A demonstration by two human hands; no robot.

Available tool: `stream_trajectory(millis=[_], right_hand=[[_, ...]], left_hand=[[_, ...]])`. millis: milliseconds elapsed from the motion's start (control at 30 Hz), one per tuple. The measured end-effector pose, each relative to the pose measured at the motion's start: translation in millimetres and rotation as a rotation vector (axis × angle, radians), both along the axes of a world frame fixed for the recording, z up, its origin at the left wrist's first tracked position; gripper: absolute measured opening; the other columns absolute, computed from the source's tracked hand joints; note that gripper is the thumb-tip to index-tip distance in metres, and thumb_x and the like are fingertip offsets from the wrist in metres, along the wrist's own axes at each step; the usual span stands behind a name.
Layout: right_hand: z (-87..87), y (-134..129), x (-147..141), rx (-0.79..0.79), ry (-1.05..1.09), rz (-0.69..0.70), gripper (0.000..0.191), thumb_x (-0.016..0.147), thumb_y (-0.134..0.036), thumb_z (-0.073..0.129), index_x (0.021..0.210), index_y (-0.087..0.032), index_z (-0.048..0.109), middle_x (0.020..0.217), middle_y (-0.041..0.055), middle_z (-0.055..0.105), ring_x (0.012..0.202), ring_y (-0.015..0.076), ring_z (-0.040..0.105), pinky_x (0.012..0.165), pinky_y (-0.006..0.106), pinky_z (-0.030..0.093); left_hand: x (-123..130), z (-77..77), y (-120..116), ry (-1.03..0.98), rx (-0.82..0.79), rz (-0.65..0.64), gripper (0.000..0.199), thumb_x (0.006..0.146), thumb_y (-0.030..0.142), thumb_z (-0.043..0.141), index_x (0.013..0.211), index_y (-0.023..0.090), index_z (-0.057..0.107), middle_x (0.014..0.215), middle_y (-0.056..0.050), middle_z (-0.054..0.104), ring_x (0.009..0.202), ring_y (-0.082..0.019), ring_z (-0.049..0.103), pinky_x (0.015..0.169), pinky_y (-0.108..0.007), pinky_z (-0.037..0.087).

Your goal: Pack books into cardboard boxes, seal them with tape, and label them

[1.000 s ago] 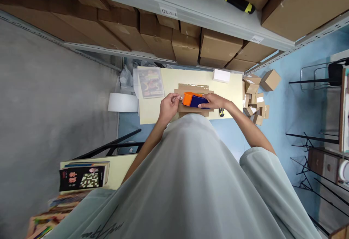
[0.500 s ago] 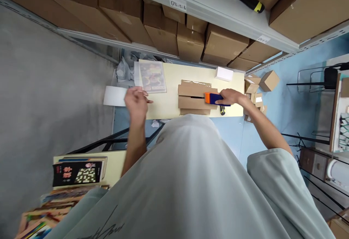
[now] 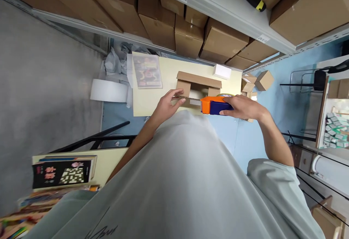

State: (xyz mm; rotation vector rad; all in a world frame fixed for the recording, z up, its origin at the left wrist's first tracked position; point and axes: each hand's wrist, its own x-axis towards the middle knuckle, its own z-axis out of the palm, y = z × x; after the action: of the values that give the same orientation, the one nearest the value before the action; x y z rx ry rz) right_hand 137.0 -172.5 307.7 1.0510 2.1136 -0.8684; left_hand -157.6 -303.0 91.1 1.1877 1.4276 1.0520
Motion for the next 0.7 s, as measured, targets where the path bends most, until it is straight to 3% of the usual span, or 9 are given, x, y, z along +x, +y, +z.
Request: stream_trajectory(millis=[100,167,267,400,567,700], right_hand=[[-3.8,-1.3,10.1,0.052,-0.039,0.004,0.053,0.103,-0.074,0.062,0.118,-0.024,0.074,0.073,0.0041,0.069,0.062,0.0237,0.060,0.068,0.036,0.037],[-9.8,-2.0,18.2,0.097,-0.052,-0.003,0.054,0.103,-0.073,0.063,0.120,-0.024,0.074,0.075,0.0054,0.070,0.065,0.0246,0.062,0.068,0.036,0.037],[-15.4,-4.6,31.5,0.143,-0.062,-0.019,0.053,0.103,-0.071,0.064,0.122,-0.023,0.074,0.080,0.0077,0.073,0.069,0.0260,0.064,0.069,0.036,0.038],[-6.4,-11.4,44.7,0.182,-0.082,-0.077,0.051,0.103,-0.070,0.062,0.117,-0.022,0.073,0.083,0.0088,0.075,0.067,0.0262,0.065,0.068,0.037,0.038],[18.2,-20.4,37.0,0.117,-0.021,-0.129,0.051,0.103,-0.072,0.057,0.112,-0.023,0.071,0.079,0.0054,0.074,0.064,0.0232,0.062,0.065,0.034,0.039],[30.6,-24.4,20.0,0.055,0.041,-0.128,0.055,0.103,-0.073,0.054,0.116,-0.022,0.071,0.081,0.0045,0.074,0.065,0.0216,0.062,0.066,0.032,0.039]], left_hand=[[3.9,-16.5,8.1,0.112,-0.026,0.008,0.035,0.100,0.045,0.074,0.130,0.026,0.076,0.116,-0.006,0.081,0.100,-0.027,0.077,0.104,-0.041,0.061],[8.0,-28.9,12.7,0.153,-0.058,-0.008,0.036,0.098,0.043,0.076,0.130,0.027,0.075,0.105,-0.005,0.081,0.093,-0.028,0.076,0.102,-0.042,0.060],[15.4,-46.8,15.1,0.170,-0.074,-0.001,0.040,0.098,0.039,0.077,0.134,0.025,0.072,0.113,-0.009,0.079,0.111,-0.036,0.075,0.112,-0.048,0.055],[18.1,-60.9,11.9,0.184,-0.066,0.149,0.043,0.098,0.039,0.077,0.137,0.022,0.068,0.135,-0.018,0.069,0.139,-0.043,0.062,0.126,-0.056,0.044],[14.9,-51.9,17.7,0.385,-0.022,0.266,0.050,0.091,0.039,0.086,0.131,0.018,0.064,0.150,-0.025,0.055,0.149,-0.047,0.048,0.129,-0.060,0.039],[22.7,-30.9,28.3,0.359,-0.093,0.165,0.034,0.092,0.038,0.084,0.115,0.021,0.066,0.126,-0.018,0.068,0.126,-0.038,0.064,0.116,-0.054,0.051]])
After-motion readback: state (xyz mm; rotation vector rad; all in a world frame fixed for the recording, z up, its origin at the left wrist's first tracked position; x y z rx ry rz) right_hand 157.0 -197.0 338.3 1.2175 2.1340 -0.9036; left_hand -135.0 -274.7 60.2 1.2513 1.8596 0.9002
